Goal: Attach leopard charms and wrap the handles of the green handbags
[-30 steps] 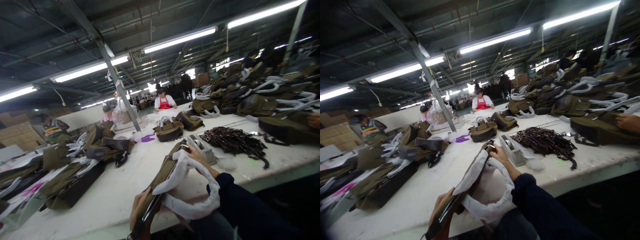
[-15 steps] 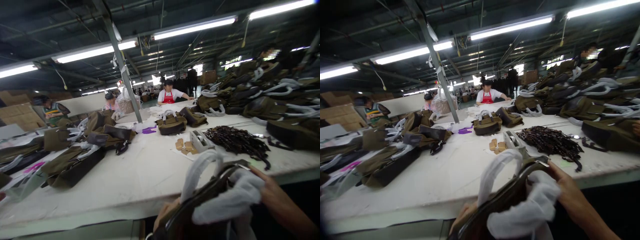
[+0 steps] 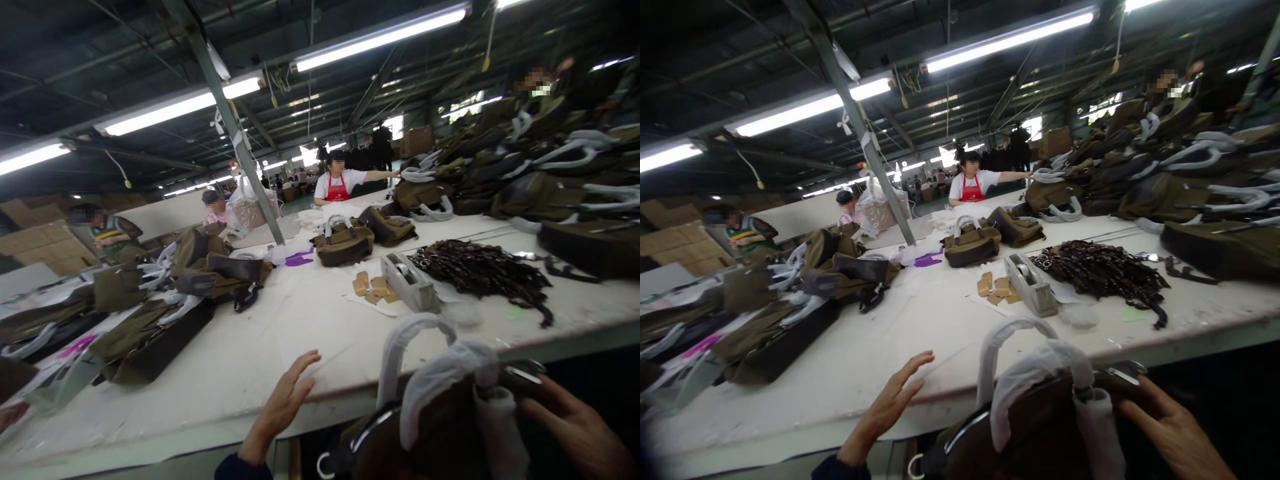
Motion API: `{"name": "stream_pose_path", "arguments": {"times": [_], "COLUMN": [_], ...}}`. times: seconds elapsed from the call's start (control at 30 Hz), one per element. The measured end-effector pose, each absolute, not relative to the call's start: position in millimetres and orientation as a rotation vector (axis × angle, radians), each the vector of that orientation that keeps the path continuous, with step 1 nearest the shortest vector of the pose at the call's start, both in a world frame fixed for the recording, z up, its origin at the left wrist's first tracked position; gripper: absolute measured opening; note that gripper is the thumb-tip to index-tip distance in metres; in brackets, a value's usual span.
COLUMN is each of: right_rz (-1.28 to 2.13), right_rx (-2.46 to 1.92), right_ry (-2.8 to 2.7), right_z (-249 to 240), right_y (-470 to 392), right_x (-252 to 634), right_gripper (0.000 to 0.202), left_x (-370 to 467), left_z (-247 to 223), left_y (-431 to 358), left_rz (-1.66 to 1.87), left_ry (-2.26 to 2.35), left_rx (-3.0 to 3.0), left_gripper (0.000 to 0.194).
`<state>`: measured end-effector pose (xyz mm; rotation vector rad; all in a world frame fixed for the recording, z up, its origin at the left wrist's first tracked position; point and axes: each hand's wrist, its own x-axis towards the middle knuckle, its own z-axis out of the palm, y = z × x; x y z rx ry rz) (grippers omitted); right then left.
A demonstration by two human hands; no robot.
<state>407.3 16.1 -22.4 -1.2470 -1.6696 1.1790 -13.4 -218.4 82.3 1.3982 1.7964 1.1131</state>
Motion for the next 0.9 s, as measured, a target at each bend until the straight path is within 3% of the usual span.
{"name": "stream_pose_path", "arguments": {"times": [0.23, 0.3, 0.4, 0.53, 0.73, 0.77, 0.9], "right_rz": [1.360, 1.405, 1.442, 1.479, 1.425, 1.417, 1.358], "right_rx": [-1.185, -1.150, -1.101, -1.047, -1.073, -1.075, -1.124], "right_ry": [-1.568, -1.543, -1.530, -1.576, -1.673, -1.683, -1.694], "right_z": [19, 22, 28, 42, 52, 51, 56], "right_y": [-2, -6, -10, -15, -18, -18, -20], "right_x": [395, 395, 397, 402, 412, 413, 422], "right_gripper": [0.055, 0.055, 0.050, 0.045, 0.048, 0.048, 0.046], "left_x": [-61, -28, 47, 113, 109, 108, 113], "left_z": [74, 94, 129, 162, 169, 167, 158], "left_y": [-156, -149, -151, -157, -172, -175, -186], "left_rz": [1.180, 1.250, 1.010, 0.796, 0.916, 0.886, 0.913], "left_ry": [2.274, 2.149, 1.535, 1.199, 1.079, 1.075, 1.151], "left_rx": [1.354, 1.445, 1.533, 1.454, 1.335, 1.340, 1.290], "left_gripper": [0.059, 0.059, 0.057, 0.042, 0.070, 0.070, 0.037]}}
